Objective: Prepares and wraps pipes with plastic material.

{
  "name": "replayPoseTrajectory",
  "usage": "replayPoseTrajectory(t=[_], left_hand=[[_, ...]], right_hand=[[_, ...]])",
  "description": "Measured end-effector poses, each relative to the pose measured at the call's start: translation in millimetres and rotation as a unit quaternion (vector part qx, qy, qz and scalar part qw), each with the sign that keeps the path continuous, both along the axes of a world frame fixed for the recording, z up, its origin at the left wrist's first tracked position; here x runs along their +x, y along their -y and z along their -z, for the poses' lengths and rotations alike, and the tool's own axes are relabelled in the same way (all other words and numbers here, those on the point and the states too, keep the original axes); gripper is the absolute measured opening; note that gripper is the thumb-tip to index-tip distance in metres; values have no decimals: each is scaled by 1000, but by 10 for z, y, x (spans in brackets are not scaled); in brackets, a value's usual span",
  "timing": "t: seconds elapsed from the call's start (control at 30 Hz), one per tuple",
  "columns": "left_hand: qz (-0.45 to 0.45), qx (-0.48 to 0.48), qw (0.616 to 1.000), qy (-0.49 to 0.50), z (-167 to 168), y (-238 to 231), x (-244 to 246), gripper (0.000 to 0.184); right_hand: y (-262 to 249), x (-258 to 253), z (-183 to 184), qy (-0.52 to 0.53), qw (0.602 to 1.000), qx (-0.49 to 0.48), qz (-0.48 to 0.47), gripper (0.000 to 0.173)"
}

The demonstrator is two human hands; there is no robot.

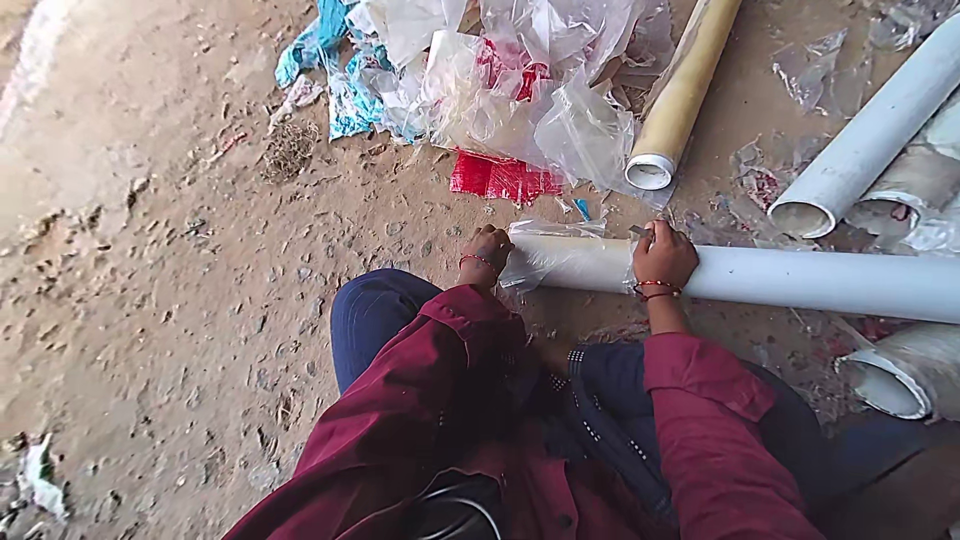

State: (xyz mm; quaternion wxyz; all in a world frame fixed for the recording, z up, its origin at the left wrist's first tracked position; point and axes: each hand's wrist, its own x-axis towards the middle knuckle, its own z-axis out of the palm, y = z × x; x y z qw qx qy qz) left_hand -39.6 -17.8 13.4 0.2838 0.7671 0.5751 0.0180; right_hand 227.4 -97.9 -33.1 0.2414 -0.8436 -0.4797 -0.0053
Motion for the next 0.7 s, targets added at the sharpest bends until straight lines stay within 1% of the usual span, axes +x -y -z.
replayPoseTrajectory(t=[0.13,0.23,0.3,0.4,0.47,0.5,0.53,0.57,0.6,0.63,0.67,0.7], left_hand=[[7,-13,999,-36,9,-33,78,26],[24,-10,993,-119,16,-1,183,30],[48,21,982,-182,117,38,219,29],[57,26,970,-233,180,60,261,30],[27,23,969,-243,156,43,279,29],[-6,3,967,-255,57,1,268,30],[-52,-41,959,-276,-114,-84,234,35],[-115,-84,954,-264,-255,-207,148,42],[-172,-87,957,-216,-302,-316,19,47],[-200,-56,965,-160,-259,-362,-116,44],[-191,-17,976,-106,-225,-333,-190,38],[-156,6,986,-54,-208,-267,-198,34]], right_hand=[[-7,3,-2,-7,1000,-9,2,26],[1,17,21,1,1000,-1,-3,27],[14,30,41,3,1000,3,-9,28],[34,40,48,5,1000,17,-22,28],[31,49,64,11,999,30,-29,27],[29,46,72,14,999,40,-31,27],[29,39,76,15,998,47,-31,27],[29,33,81,16,998,50,-27,28],[25,34,81,16,998,49,-21,28],[18,32,74,13,999,42,-15,28],[6,20,66,7,999,36,-12,29],[-6,6,55,1,999,32,-10,28]])
